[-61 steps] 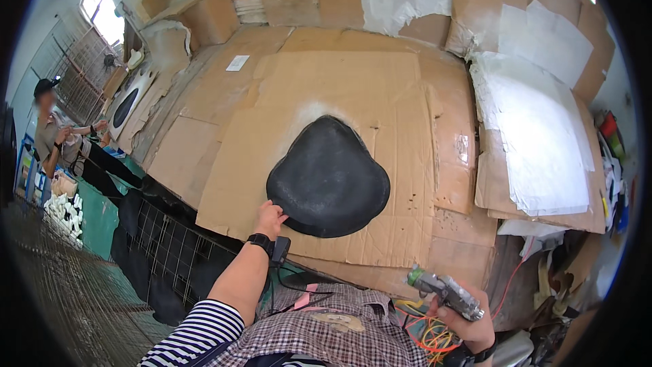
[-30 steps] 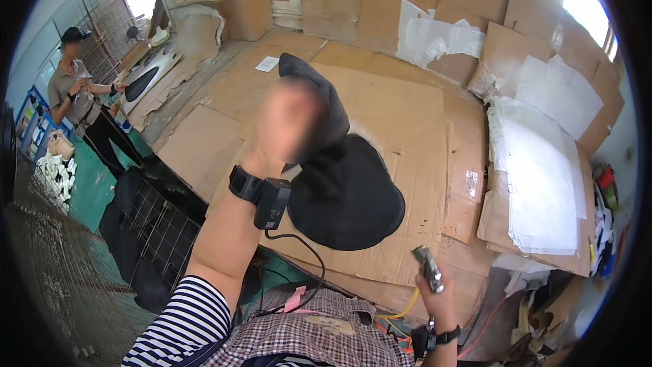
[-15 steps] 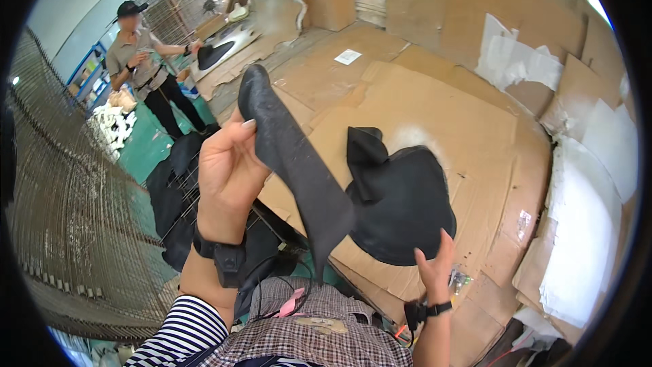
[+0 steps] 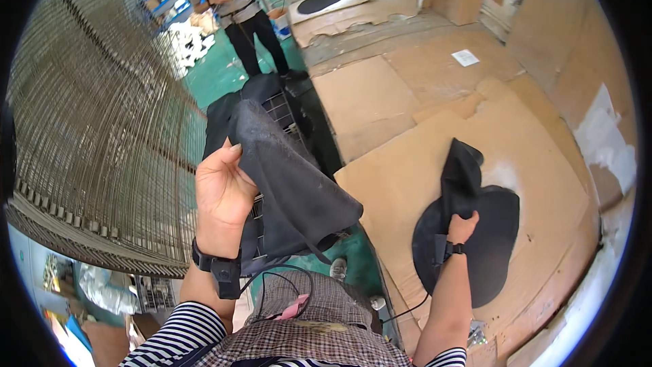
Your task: The person repeatedly picks up black shoe parts from a cardboard-covered table, sprays them with a handheld spray gun, and places them onto a metal drying rack. The process is repeated for multiple shoe parts throughout the video.
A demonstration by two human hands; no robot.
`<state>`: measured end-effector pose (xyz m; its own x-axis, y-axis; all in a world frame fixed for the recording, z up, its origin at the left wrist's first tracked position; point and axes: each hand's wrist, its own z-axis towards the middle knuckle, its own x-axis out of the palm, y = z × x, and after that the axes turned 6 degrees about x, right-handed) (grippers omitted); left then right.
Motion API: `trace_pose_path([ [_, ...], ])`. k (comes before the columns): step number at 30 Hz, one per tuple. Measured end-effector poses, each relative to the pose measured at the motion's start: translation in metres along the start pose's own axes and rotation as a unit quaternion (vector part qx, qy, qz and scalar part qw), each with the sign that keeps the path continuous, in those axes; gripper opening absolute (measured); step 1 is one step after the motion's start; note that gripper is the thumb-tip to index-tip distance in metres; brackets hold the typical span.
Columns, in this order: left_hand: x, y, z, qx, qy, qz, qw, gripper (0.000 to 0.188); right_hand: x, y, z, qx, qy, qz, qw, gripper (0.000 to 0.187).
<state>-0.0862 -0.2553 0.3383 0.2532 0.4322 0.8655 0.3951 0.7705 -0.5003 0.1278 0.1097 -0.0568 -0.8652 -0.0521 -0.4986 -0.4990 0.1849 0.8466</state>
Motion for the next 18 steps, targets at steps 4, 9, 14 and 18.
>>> trace_pose_path([
  [4,-0.098,-0.018,0.043,0.032,-0.113,0.010,0.993,0.024,-0.022,0.080,-0.052,-0.038,0.085,0.119,0.989,0.047],
  [9,-0.212,-0.014,0.123,0.053,-0.208,-0.020,0.977,0.011,-0.072,0.147,-0.127,-0.170,0.152,0.129,0.965,0.039],
  [14,-0.303,-0.019,0.201,0.203,-0.283,-0.050,0.936,0.011,-0.096,0.209,-0.191,-0.172,0.183,0.111,0.961,0.047],
  [18,-0.354,-0.002,0.218,0.256,-0.306,-0.051,0.916,0.030,-0.090,0.220,-0.190,-0.156,0.228,0.097,0.956,0.045],
])
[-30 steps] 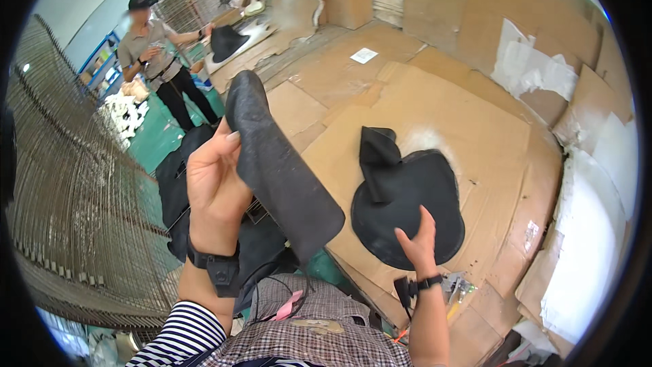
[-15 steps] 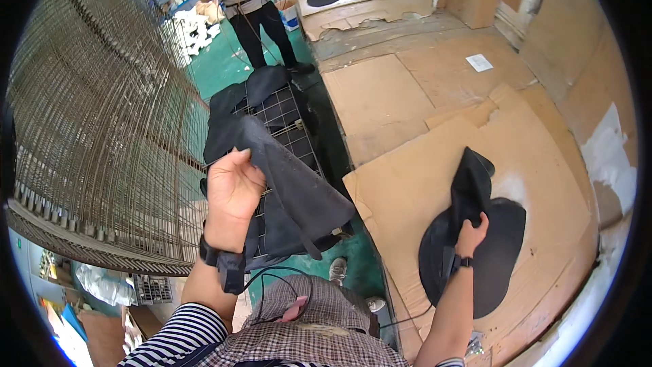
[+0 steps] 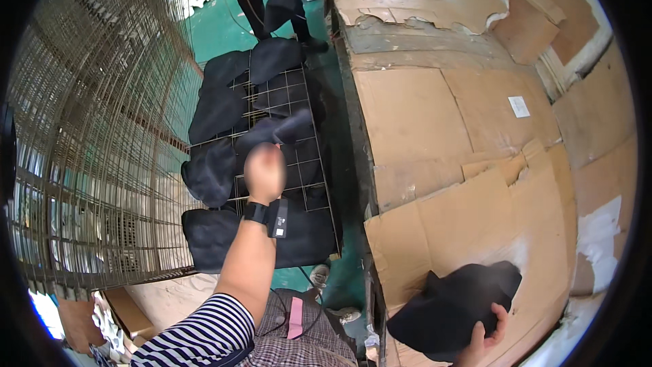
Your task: The person repeatedly picks up black shoe parts from a cardboard-covered table, sprays them with a handheld spray gun, and places them onto a metal drying rack. The process is repeated for multiple shoe parts throughout the video.
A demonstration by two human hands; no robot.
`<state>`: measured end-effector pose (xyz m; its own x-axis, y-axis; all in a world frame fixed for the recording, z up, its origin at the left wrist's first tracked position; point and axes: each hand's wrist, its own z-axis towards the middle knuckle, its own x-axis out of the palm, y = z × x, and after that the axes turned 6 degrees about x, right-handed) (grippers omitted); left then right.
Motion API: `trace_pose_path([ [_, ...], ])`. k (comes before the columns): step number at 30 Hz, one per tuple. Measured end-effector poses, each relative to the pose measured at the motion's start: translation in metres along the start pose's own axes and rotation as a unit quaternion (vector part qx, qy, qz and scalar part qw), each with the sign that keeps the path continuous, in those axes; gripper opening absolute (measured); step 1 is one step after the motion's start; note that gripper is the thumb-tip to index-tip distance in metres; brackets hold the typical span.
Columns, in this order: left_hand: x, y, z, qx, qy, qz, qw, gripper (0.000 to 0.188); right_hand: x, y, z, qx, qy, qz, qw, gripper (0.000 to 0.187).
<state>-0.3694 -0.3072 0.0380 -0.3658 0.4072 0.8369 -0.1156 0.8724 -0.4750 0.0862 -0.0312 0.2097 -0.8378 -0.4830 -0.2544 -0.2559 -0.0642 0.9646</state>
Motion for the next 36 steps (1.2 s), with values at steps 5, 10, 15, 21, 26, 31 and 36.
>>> trace_pose_path([
  [5,-0.136,0.084,0.023,-0.036,-0.135,0.031,0.990,0.029,0.034,0.032,0.000,0.062,0.021,-0.094,0.993,0.040],
  [10,-0.156,0.113,-0.012,-0.317,-0.179,0.240,0.900,0.065,0.041,0.029,0.002,0.076,0.031,-0.091,0.992,0.038],
  [15,-0.107,0.111,-0.111,-0.435,0.141,0.368,0.810,0.053,0.031,0.021,-0.010,0.037,0.019,-0.012,0.999,0.046],
  [21,-0.034,0.065,-0.211,-0.528,0.280,0.427,0.679,0.023,0.026,0.057,-0.031,0.045,-0.047,0.078,0.995,0.044],
  [26,-0.030,0.043,-0.237,-0.312,0.270,0.568,0.712,0.019,-0.030,0.063,-0.055,0.030,-0.051,0.254,0.965,0.041],
  [31,-0.030,0.028,-0.303,-0.612,0.338,0.375,0.608,0.064,-0.070,0.053,-0.076,0.072,-0.060,0.352,0.931,0.040],
  [36,-0.016,0.082,-0.395,-0.618,0.337,0.214,0.677,0.054,-0.121,0.026,-0.049,0.066,-0.096,0.416,0.902,0.040],
])
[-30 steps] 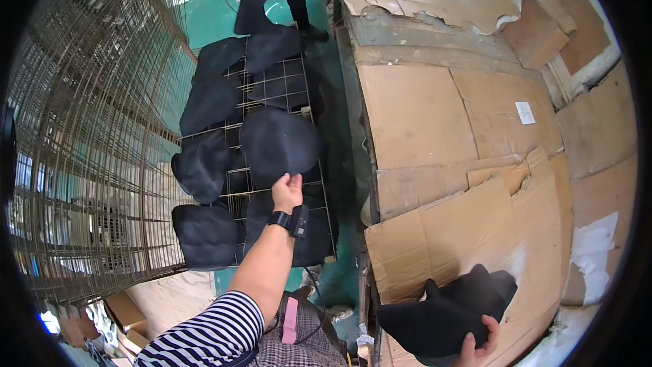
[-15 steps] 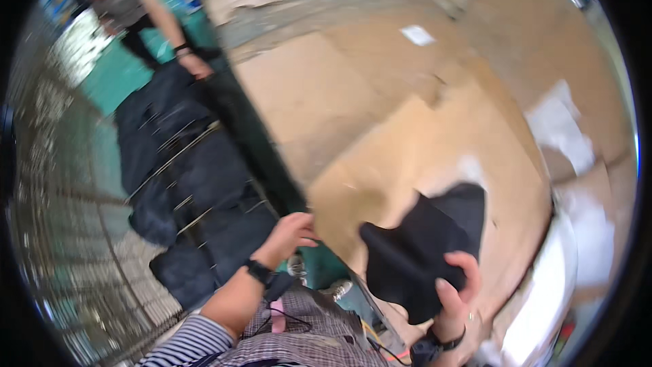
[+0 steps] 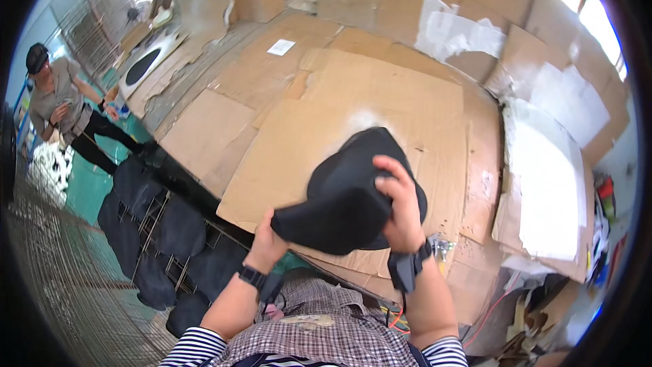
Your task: The person repeatedly picks up black shoe parts from a cardboard-covered table, sprays them with a handheld spray gun, and places them onto a metal drying rack. The process is repeated for multiple shoe parts throughout the video.
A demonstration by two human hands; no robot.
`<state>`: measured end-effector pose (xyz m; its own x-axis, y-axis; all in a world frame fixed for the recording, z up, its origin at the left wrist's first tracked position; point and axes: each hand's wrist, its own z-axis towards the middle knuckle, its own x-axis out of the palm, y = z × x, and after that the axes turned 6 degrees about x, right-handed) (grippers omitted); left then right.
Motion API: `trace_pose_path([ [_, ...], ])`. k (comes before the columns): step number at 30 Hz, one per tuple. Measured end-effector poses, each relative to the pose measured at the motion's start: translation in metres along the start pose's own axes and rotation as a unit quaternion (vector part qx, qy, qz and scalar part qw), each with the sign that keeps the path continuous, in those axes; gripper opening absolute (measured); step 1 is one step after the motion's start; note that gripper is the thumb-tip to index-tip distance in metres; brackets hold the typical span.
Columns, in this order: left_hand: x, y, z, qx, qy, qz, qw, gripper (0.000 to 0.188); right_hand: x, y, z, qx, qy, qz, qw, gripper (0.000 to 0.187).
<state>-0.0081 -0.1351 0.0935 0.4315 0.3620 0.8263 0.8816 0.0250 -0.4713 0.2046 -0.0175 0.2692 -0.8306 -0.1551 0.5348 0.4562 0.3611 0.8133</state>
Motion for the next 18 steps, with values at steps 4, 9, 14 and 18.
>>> trace_pose_path([
  [4,0.103,-0.035,0.040,0.158,0.133,0.123,0.971,0.045,-0.064,0.054,0.025,-0.082,0.050,0.054,0.994,0.039],
  [9,0.117,-0.030,0.086,0.150,0.135,0.274,0.941,0.052,-0.135,0.048,0.013,-0.081,-0.008,0.045,0.996,0.042],
  [14,0.035,0.040,0.115,0.126,-0.120,0.555,0.814,0.074,-0.258,-0.060,0.006,0.140,-0.172,-0.230,0.948,0.044],
  [18,0.019,0.092,0.111,0.187,-0.010,0.792,0.581,0.071,-0.318,-0.112,-0.057,-0.040,-0.251,-0.575,0.778,0.054],
])
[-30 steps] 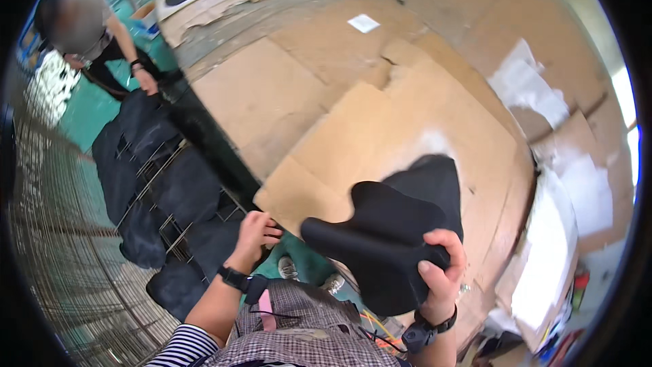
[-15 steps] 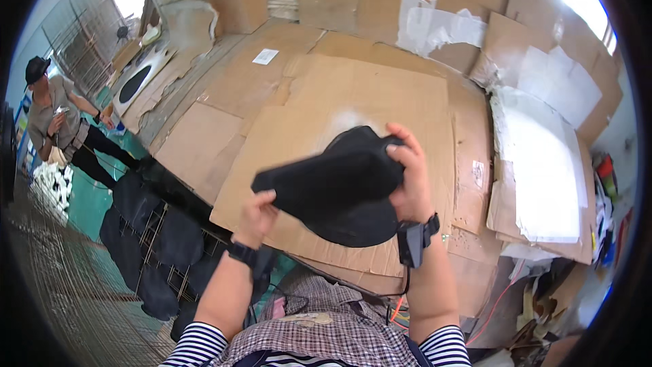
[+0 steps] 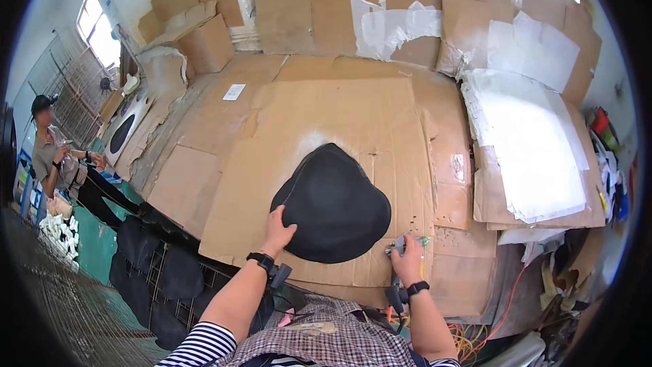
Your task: The person repeatedly picks up black shoe parts from a cardboard-covered table, sprays them with a handheld spray gun, and places them onto a metal drying rack. The process is repeated for multiple shoe parts throughout the video.
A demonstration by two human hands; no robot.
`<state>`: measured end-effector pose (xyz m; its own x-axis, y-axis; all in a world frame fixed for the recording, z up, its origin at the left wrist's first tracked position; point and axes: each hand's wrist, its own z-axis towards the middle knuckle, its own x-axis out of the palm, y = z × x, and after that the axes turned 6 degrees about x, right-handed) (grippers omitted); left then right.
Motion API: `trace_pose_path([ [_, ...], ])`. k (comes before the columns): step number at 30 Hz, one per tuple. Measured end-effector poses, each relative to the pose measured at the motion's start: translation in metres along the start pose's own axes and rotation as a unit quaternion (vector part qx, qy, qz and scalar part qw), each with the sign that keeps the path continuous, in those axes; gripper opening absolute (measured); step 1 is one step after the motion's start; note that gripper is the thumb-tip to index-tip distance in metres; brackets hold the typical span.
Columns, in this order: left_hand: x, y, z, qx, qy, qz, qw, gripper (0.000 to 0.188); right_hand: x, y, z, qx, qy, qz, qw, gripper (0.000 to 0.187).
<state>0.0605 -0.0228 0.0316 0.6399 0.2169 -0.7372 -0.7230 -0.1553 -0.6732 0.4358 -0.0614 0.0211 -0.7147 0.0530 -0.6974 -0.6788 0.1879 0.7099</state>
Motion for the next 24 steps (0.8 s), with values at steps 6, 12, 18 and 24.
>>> trace_pose_path([
  [6,0.040,-0.012,0.000,0.049,0.070,0.143,0.986,0.057,-0.009,-0.009,-0.036,-0.121,-0.059,-0.116,0.984,0.051],
  [12,0.036,0.033,0.040,0.038,-0.033,0.139,0.989,0.064,-0.005,0.036,-0.010,-0.169,0.015,-0.073,0.983,0.048],
  [18,0.031,0.037,0.061,-0.037,-0.021,0.087,0.995,0.057,0.026,0.073,0.021,-0.267,0.061,-0.197,0.941,0.062],
  [24,0.021,0.033,0.042,0.005,-0.024,0.119,0.993,0.044,0.046,0.068,0.040,-0.249,0.097,-0.233,0.935,0.052],
])
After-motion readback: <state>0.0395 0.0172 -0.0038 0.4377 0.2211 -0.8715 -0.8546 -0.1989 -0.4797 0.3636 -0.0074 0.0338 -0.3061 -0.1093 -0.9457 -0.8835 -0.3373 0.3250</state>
